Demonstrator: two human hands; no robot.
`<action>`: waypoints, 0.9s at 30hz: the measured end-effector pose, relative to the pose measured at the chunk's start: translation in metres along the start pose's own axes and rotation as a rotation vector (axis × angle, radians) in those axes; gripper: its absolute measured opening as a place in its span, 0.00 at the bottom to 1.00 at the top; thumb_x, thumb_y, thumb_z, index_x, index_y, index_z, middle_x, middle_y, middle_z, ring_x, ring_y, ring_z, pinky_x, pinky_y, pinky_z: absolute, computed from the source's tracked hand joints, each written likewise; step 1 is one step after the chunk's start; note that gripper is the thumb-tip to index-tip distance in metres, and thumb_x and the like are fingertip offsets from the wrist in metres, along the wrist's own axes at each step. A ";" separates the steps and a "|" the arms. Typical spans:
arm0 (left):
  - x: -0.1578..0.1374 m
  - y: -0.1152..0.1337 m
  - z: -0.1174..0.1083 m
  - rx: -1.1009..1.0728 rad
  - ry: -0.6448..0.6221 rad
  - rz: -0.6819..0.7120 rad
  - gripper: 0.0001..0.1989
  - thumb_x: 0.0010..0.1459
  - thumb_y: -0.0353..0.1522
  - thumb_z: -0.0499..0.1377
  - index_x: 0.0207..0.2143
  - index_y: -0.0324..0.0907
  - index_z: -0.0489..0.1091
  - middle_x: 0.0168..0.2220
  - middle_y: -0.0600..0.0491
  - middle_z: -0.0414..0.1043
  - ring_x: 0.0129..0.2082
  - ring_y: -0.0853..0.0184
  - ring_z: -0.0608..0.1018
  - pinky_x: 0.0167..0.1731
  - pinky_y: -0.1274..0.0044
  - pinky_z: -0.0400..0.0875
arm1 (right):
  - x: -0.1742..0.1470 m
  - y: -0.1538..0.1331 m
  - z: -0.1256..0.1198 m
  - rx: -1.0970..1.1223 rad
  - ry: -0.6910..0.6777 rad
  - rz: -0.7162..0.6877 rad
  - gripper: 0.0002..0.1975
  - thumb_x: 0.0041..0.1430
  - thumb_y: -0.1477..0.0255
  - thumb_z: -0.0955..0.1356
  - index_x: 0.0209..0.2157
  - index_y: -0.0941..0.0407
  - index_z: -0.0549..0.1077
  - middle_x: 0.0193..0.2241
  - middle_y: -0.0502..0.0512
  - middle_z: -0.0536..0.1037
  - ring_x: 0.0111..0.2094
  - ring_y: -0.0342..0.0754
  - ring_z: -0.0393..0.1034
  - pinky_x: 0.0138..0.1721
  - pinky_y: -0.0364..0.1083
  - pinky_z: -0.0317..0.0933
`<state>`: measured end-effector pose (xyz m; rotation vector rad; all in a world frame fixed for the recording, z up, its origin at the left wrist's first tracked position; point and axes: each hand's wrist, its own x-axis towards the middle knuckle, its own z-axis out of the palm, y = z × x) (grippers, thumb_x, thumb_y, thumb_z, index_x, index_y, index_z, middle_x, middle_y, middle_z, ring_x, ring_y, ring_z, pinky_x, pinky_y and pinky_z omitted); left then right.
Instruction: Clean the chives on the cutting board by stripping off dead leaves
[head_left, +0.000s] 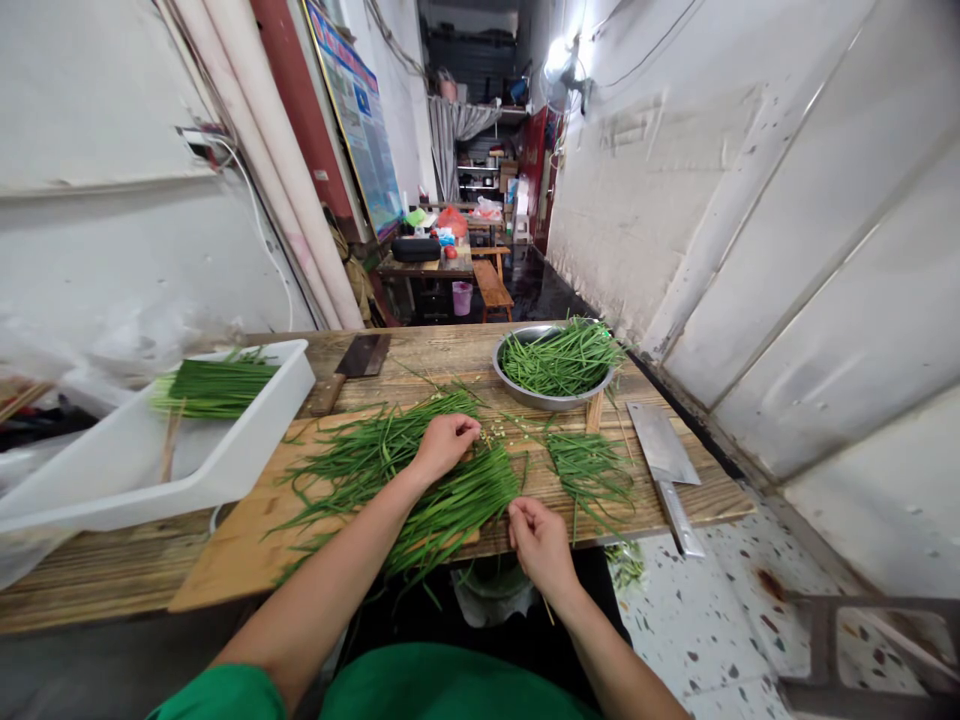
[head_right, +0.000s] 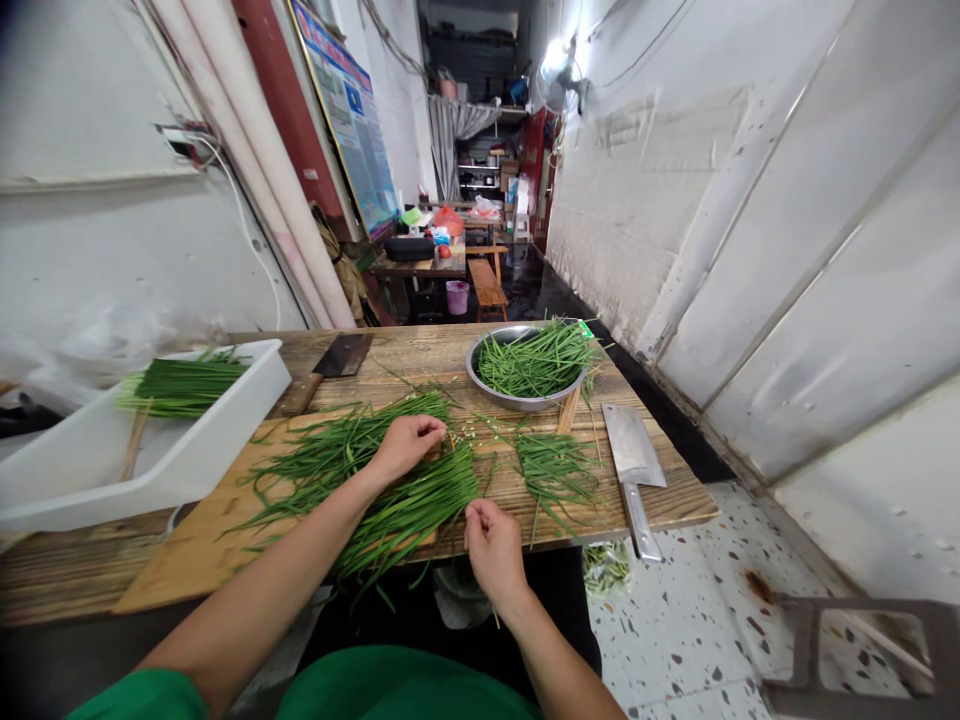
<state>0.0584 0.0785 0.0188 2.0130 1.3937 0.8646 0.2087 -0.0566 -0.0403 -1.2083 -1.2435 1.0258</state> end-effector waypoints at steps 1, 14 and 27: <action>-0.001 0.001 0.000 0.001 -0.006 -0.002 0.10 0.48 0.33 0.55 0.27 0.38 0.73 0.23 0.54 0.74 0.24 0.69 0.72 0.26 0.79 0.64 | 0.000 0.000 0.000 0.002 0.001 0.001 0.15 0.57 0.61 0.60 0.25 0.57 0.66 0.12 0.44 0.60 0.12 0.39 0.52 0.13 0.39 0.46; -0.008 0.008 -0.046 0.325 -0.014 0.143 0.12 0.52 0.35 0.52 0.34 0.43 0.75 0.35 0.50 0.75 0.37 0.63 0.73 0.40 0.74 0.63 | -0.001 0.001 0.000 -0.029 0.026 -0.024 0.14 0.58 0.63 0.59 0.26 0.57 0.66 0.12 0.44 0.61 0.13 0.39 0.55 0.14 0.38 0.49; 0.029 -0.024 -0.048 0.626 -0.082 -0.009 0.09 0.41 0.37 0.62 0.28 0.45 0.73 0.27 0.50 0.73 0.28 0.63 0.72 0.27 0.77 0.59 | -0.002 -0.001 0.000 -0.022 0.011 -0.024 0.14 0.58 0.62 0.59 0.26 0.57 0.65 0.13 0.44 0.61 0.14 0.40 0.55 0.16 0.39 0.49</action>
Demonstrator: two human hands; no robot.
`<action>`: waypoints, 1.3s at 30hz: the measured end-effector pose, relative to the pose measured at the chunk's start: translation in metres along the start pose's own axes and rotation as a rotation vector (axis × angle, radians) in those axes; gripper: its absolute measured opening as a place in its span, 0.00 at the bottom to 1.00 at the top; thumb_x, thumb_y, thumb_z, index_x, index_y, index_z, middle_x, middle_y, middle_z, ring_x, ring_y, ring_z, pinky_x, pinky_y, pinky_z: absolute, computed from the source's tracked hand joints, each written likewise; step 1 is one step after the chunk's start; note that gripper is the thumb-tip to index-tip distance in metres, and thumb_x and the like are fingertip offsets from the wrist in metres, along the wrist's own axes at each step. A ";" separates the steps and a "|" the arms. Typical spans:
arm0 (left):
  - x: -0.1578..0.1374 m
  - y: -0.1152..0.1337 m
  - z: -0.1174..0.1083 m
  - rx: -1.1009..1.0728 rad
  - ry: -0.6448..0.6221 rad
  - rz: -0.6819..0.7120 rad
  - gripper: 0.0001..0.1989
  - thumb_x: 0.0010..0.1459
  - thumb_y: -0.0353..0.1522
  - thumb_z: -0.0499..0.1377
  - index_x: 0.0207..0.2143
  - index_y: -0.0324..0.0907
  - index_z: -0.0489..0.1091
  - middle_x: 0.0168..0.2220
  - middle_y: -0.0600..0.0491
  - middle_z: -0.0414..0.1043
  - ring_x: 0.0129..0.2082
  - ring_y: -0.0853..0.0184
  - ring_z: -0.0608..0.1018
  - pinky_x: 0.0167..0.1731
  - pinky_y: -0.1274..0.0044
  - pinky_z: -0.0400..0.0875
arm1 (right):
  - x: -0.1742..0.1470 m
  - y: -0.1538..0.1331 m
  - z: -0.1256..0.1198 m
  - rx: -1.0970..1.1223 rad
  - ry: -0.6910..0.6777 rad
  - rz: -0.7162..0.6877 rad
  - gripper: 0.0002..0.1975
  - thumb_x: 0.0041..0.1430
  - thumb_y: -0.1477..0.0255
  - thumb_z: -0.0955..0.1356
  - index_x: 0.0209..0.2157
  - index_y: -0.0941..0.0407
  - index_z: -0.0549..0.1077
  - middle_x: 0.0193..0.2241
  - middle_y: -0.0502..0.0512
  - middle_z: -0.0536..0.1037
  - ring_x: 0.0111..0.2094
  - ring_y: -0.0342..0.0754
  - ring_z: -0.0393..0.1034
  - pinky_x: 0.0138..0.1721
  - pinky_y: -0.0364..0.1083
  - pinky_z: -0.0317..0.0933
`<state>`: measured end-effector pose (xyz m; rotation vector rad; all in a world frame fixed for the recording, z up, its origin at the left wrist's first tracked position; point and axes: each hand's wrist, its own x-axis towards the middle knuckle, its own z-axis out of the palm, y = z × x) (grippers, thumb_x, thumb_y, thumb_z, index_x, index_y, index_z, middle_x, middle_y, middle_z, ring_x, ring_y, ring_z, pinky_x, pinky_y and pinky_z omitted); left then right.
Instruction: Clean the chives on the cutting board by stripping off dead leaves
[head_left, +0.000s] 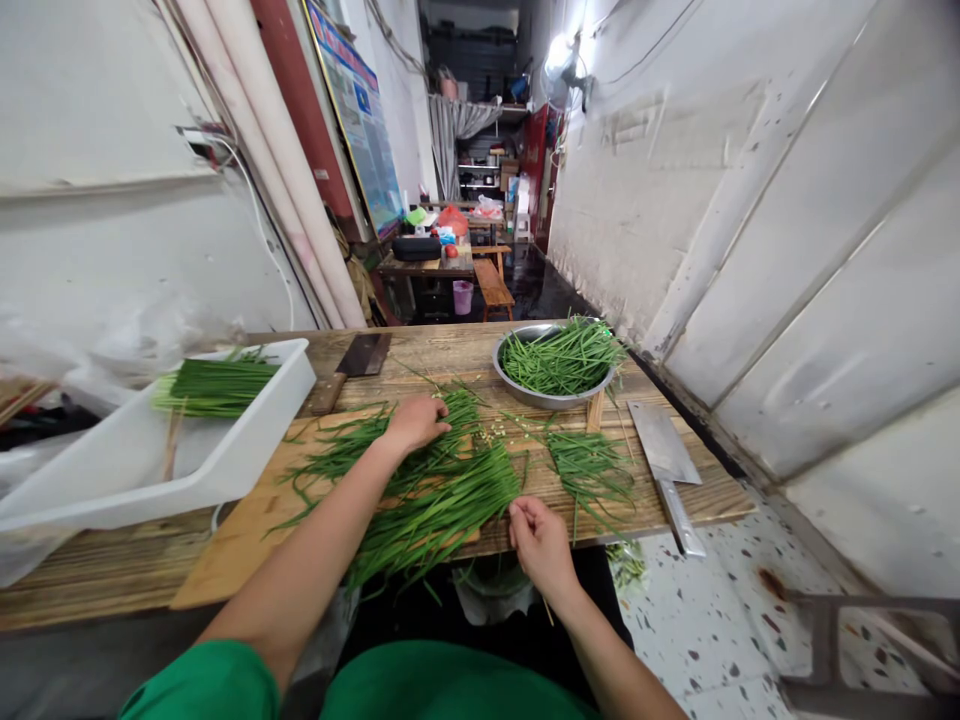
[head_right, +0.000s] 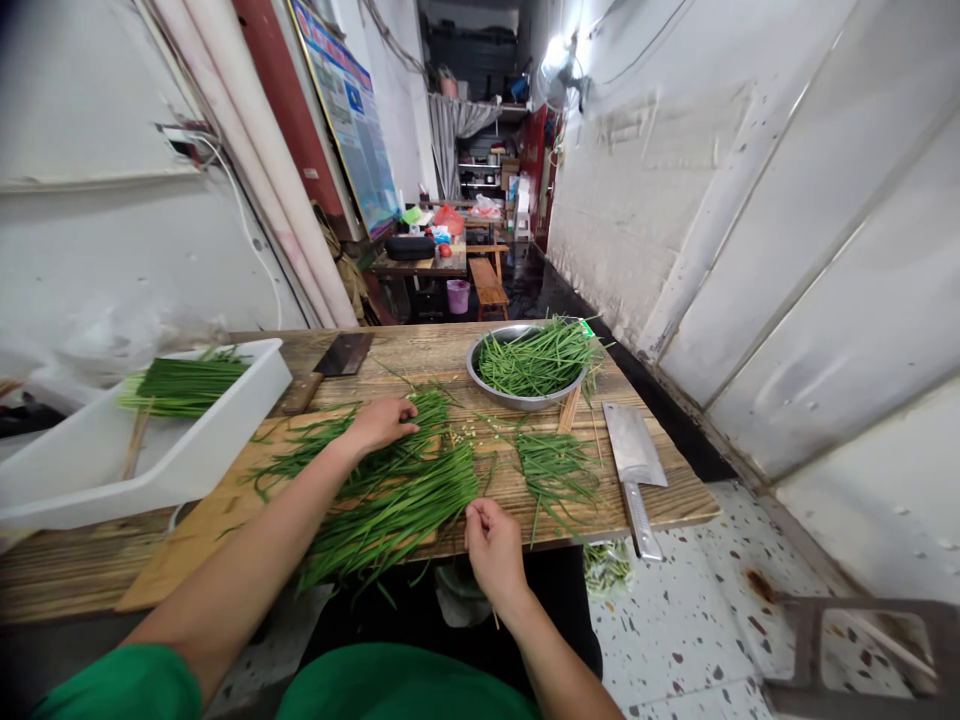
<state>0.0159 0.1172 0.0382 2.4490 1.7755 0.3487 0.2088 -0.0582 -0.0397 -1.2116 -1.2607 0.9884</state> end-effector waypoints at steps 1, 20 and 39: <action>0.000 -0.001 -0.001 -0.026 -0.016 0.002 0.09 0.41 0.38 0.62 0.27 0.45 0.73 0.27 0.50 0.72 0.27 0.63 0.72 0.27 0.77 0.58 | 0.000 -0.001 0.000 0.004 -0.003 0.002 0.14 0.58 0.63 0.59 0.26 0.57 0.65 0.13 0.44 0.61 0.14 0.40 0.55 0.16 0.39 0.49; -0.016 0.017 -0.006 -0.348 -0.051 0.101 0.14 0.50 0.39 0.55 0.34 0.42 0.75 0.34 0.53 0.76 0.33 0.65 0.75 0.34 0.78 0.64 | 0.001 0.000 0.000 0.027 -0.023 0.033 0.12 0.59 0.65 0.59 0.26 0.56 0.64 0.13 0.43 0.60 0.13 0.39 0.52 0.16 0.39 0.47; -0.020 0.037 0.006 -0.406 -0.042 0.139 0.14 0.51 0.34 0.52 0.35 0.38 0.74 0.32 0.51 0.76 0.33 0.66 0.75 0.36 0.77 0.65 | 0.001 0.001 -0.001 0.016 -0.013 0.023 0.11 0.58 0.66 0.60 0.25 0.57 0.64 0.13 0.44 0.60 0.14 0.40 0.53 0.16 0.39 0.47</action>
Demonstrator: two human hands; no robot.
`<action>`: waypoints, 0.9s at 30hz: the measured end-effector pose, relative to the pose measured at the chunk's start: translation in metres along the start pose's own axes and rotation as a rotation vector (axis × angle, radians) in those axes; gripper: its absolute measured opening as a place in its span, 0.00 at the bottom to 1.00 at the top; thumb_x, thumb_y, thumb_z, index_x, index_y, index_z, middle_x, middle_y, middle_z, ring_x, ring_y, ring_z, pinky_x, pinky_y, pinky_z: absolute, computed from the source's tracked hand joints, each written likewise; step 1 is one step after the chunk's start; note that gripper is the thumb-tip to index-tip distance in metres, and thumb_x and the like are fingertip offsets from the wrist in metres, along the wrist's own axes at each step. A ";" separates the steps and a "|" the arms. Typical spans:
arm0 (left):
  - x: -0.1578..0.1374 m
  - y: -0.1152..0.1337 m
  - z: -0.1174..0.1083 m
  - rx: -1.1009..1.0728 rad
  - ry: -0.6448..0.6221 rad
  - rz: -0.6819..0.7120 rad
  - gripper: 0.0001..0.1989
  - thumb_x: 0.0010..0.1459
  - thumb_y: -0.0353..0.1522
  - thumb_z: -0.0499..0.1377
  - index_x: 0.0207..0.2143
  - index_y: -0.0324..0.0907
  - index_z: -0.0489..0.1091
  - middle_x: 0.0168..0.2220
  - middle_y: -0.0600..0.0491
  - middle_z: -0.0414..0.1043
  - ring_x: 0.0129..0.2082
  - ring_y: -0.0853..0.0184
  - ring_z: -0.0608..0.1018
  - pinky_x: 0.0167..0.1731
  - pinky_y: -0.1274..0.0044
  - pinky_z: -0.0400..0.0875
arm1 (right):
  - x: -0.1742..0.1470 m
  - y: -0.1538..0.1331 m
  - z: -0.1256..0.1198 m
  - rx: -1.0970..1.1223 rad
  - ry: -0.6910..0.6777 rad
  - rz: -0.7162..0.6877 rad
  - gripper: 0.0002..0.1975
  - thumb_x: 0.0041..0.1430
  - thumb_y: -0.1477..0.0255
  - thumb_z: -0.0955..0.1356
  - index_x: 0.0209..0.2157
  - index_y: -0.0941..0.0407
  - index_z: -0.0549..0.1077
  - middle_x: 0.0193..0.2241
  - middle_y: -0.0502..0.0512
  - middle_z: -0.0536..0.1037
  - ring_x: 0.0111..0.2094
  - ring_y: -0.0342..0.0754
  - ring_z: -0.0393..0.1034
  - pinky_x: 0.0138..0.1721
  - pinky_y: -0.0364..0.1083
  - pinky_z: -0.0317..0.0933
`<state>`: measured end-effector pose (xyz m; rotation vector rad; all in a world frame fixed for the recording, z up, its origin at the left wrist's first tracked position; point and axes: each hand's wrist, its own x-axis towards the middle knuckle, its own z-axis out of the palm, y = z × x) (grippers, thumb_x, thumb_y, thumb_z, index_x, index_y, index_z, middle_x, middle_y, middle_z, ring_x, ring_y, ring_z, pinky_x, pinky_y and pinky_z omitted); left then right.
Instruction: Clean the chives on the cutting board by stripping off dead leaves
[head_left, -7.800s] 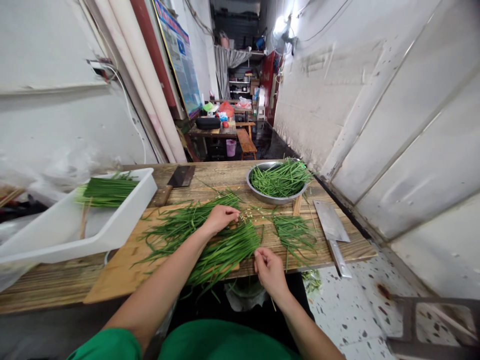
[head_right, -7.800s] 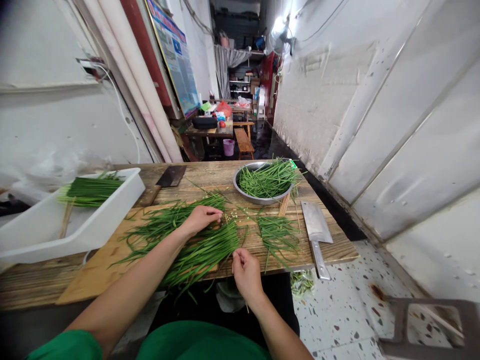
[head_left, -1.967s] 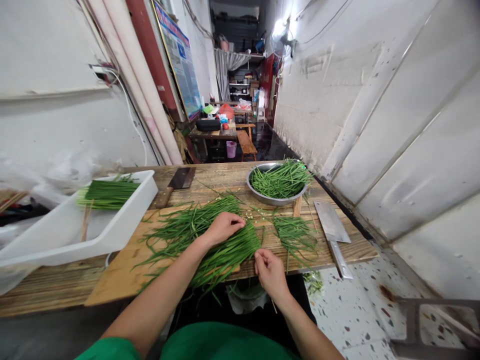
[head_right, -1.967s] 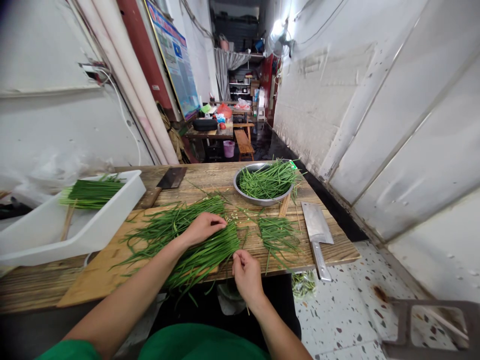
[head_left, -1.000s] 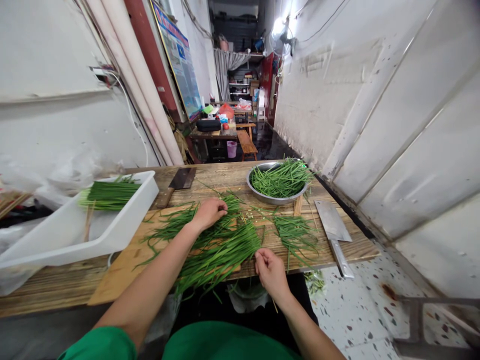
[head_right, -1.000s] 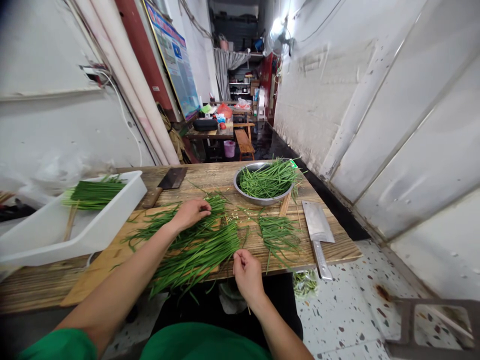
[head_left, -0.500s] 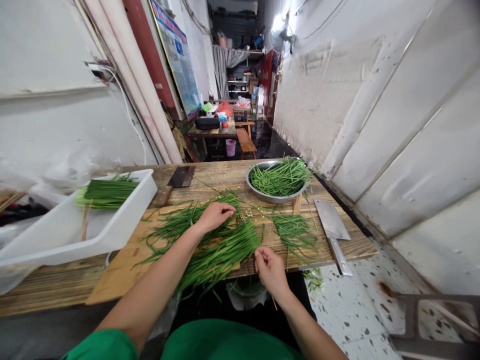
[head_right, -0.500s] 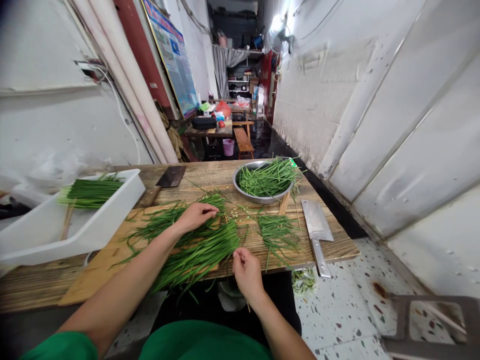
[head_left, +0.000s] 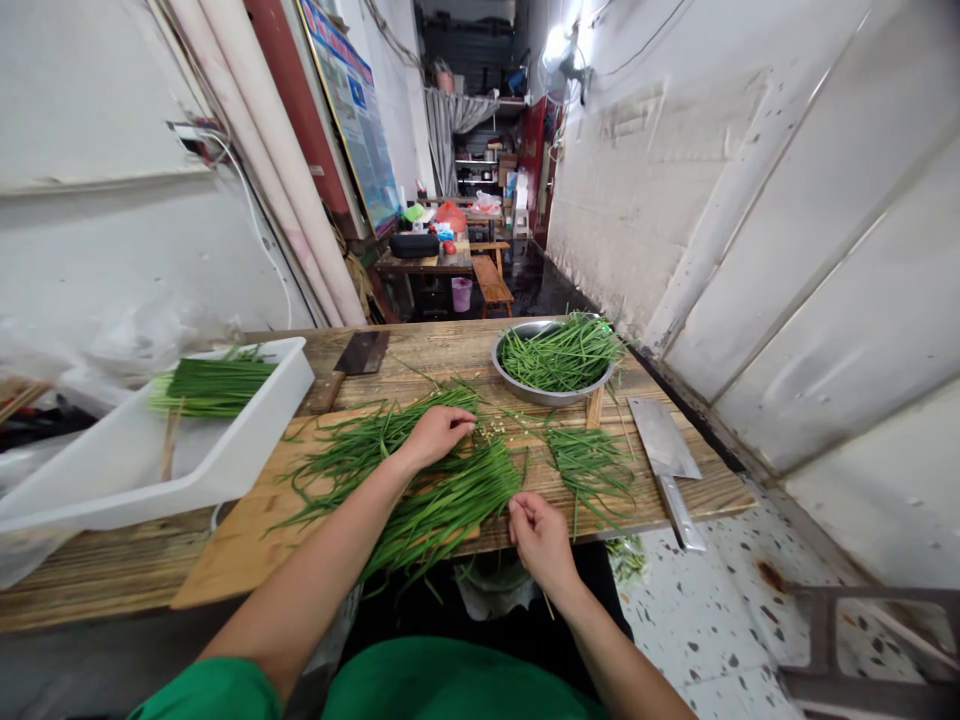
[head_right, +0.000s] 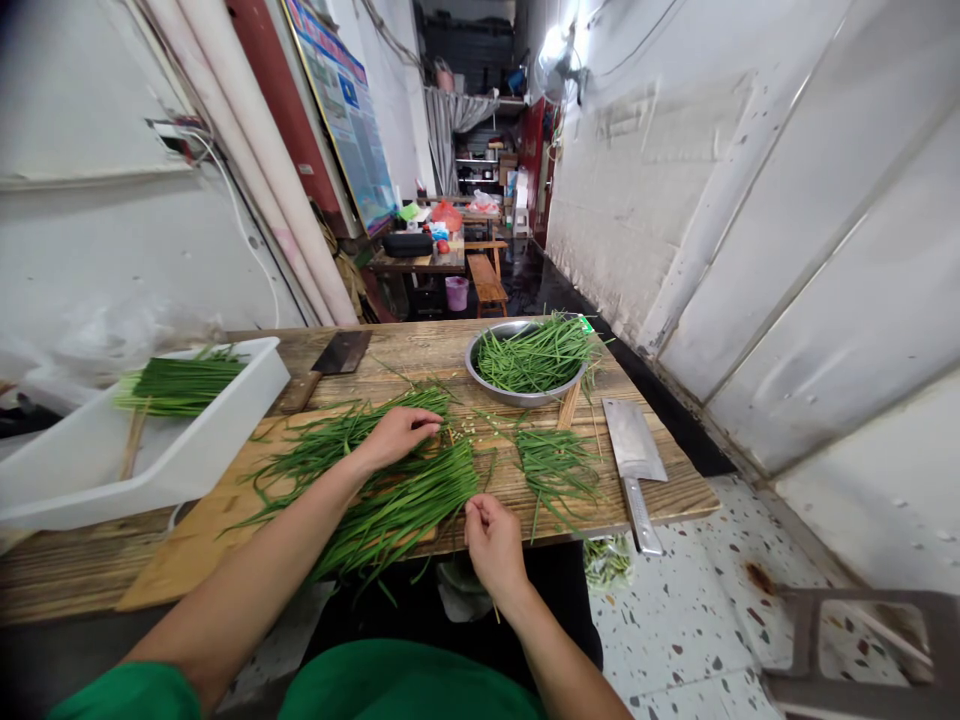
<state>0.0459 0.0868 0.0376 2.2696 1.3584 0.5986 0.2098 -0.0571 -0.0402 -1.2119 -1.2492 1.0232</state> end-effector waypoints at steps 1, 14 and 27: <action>0.000 0.001 0.000 0.009 0.003 0.005 0.13 0.51 0.34 0.52 0.33 0.38 0.74 0.32 0.51 0.76 0.32 0.66 0.75 0.36 0.78 0.65 | 0.000 0.000 0.000 0.001 0.002 -0.002 0.11 0.58 0.66 0.60 0.25 0.57 0.64 0.13 0.44 0.60 0.14 0.40 0.54 0.16 0.39 0.48; -0.004 0.004 0.005 -0.076 -0.040 -0.022 0.13 0.52 0.33 0.52 0.22 0.39 0.73 0.24 0.55 0.75 0.26 0.69 0.74 0.32 0.80 0.64 | 0.000 -0.001 0.000 0.006 -0.001 -0.025 0.11 0.58 0.67 0.60 0.24 0.57 0.64 0.13 0.44 0.60 0.14 0.40 0.54 0.17 0.39 0.49; -0.006 0.002 0.006 -0.083 -0.013 0.007 0.13 0.52 0.34 0.52 0.21 0.40 0.73 0.31 0.53 0.77 0.34 0.66 0.76 0.37 0.77 0.65 | 0.000 -0.002 0.000 -0.026 0.001 -0.027 0.14 0.58 0.63 0.60 0.24 0.56 0.65 0.12 0.44 0.61 0.14 0.40 0.55 0.17 0.39 0.50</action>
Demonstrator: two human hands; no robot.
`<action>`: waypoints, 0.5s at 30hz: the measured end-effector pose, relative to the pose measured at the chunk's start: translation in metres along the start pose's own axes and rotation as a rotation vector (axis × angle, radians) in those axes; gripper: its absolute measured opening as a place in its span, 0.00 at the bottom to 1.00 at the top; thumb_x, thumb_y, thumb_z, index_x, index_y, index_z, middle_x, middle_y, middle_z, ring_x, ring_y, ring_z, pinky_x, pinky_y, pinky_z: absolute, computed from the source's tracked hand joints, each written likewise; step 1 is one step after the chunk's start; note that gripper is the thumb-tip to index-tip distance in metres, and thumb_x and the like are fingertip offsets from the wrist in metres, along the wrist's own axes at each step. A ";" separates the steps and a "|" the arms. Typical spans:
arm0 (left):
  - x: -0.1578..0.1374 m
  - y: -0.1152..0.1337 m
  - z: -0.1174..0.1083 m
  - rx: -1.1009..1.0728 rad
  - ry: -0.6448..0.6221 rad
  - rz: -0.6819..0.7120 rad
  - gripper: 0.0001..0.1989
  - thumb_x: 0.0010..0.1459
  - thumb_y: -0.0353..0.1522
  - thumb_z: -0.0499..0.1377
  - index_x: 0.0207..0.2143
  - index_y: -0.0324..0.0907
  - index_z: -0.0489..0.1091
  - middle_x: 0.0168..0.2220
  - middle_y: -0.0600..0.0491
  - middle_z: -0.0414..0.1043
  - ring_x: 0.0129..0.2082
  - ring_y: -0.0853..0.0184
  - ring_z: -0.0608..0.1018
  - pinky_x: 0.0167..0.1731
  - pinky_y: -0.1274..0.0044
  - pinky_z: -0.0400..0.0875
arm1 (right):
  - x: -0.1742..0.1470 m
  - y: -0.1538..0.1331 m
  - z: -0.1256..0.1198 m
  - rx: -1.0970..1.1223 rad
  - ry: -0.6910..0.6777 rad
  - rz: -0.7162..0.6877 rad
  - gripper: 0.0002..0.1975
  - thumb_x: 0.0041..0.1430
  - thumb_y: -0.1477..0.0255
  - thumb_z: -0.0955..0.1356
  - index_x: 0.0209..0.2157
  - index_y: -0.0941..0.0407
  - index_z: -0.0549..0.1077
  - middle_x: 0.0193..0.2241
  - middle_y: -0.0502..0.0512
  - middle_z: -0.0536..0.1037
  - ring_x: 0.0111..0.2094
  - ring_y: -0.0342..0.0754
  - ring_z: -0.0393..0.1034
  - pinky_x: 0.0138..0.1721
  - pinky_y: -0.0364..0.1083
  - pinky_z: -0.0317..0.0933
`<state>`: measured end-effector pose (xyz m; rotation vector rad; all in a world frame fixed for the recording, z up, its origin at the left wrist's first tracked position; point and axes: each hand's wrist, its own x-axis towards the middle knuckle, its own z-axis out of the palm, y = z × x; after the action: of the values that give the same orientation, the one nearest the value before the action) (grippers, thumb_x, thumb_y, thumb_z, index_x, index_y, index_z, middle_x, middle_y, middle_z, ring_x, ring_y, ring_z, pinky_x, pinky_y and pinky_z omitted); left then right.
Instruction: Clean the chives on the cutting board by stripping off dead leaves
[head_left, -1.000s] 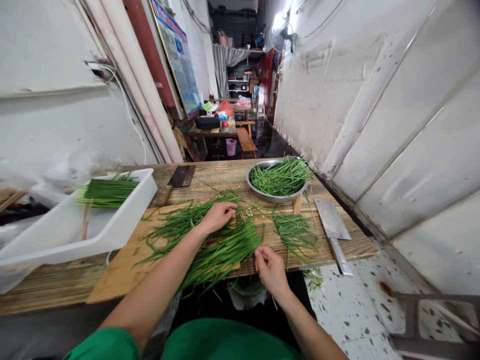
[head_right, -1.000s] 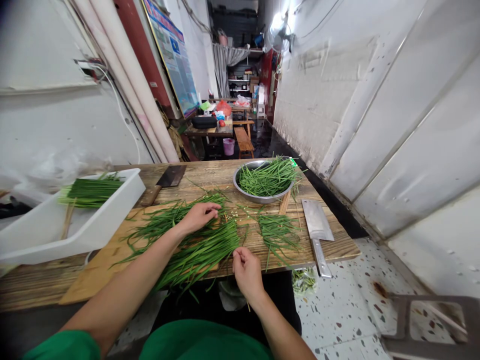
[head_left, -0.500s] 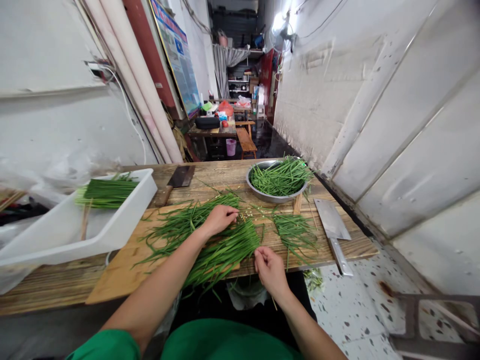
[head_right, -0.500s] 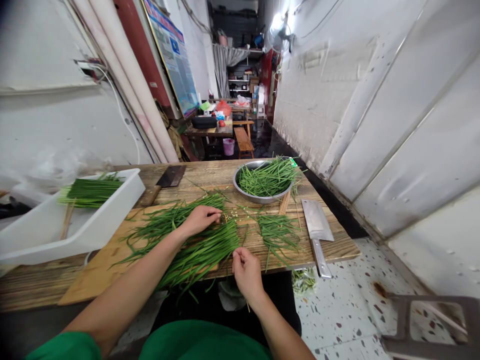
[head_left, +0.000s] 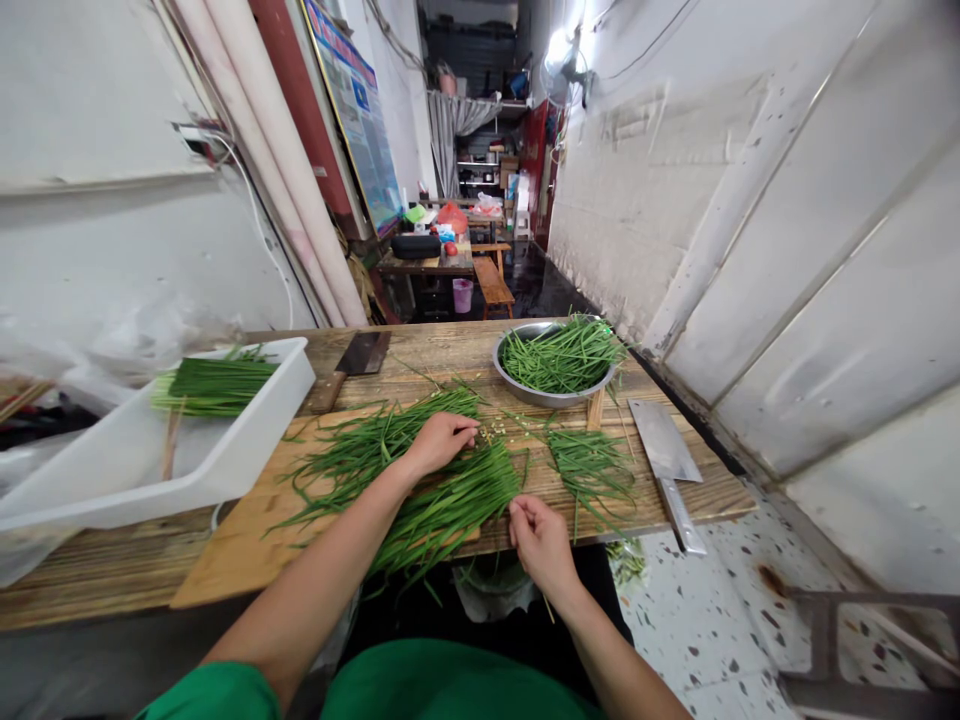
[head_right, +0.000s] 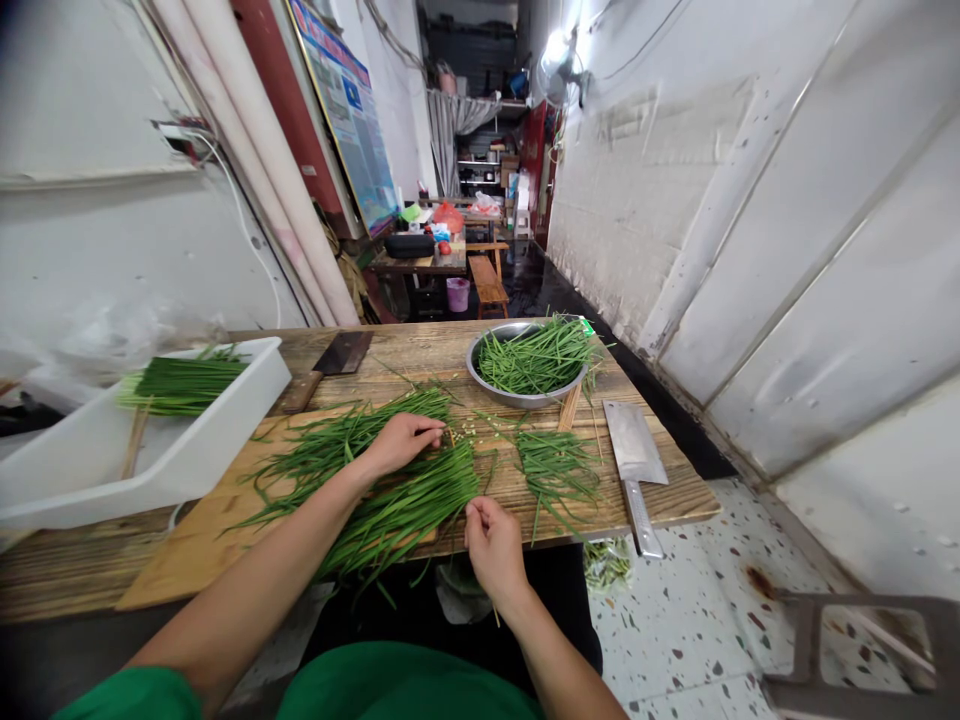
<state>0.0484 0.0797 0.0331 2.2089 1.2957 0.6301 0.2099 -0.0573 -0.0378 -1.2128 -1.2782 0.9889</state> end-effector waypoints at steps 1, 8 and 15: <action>0.000 0.000 0.000 0.000 0.000 0.003 0.13 0.53 0.34 0.52 0.22 0.40 0.73 0.30 0.53 0.77 0.33 0.66 0.76 0.38 0.77 0.65 | 0.000 0.000 0.000 0.001 0.001 0.002 0.14 0.58 0.63 0.60 0.24 0.56 0.65 0.12 0.44 0.61 0.14 0.40 0.55 0.17 0.39 0.50; -0.010 0.006 0.000 -0.003 -0.168 0.105 0.12 0.53 0.33 0.54 0.37 0.43 0.74 0.37 0.52 0.76 0.38 0.67 0.76 0.42 0.78 0.65 | -0.001 0.002 0.001 -0.002 0.009 0.004 0.13 0.58 0.64 0.59 0.25 0.56 0.65 0.13 0.44 0.60 0.14 0.40 0.54 0.17 0.39 0.49; -0.015 0.000 -0.035 0.174 -0.037 0.125 0.15 0.55 0.37 0.52 0.42 0.43 0.72 0.42 0.51 0.73 0.43 0.65 0.72 0.45 0.76 0.62 | -0.001 0.000 0.001 0.006 0.021 0.003 0.13 0.58 0.63 0.60 0.26 0.57 0.65 0.13 0.44 0.61 0.14 0.40 0.55 0.17 0.39 0.50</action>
<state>0.0209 0.0728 0.0581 2.4462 1.2426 0.5374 0.2093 -0.0584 -0.0385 -1.2177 -1.2566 0.9791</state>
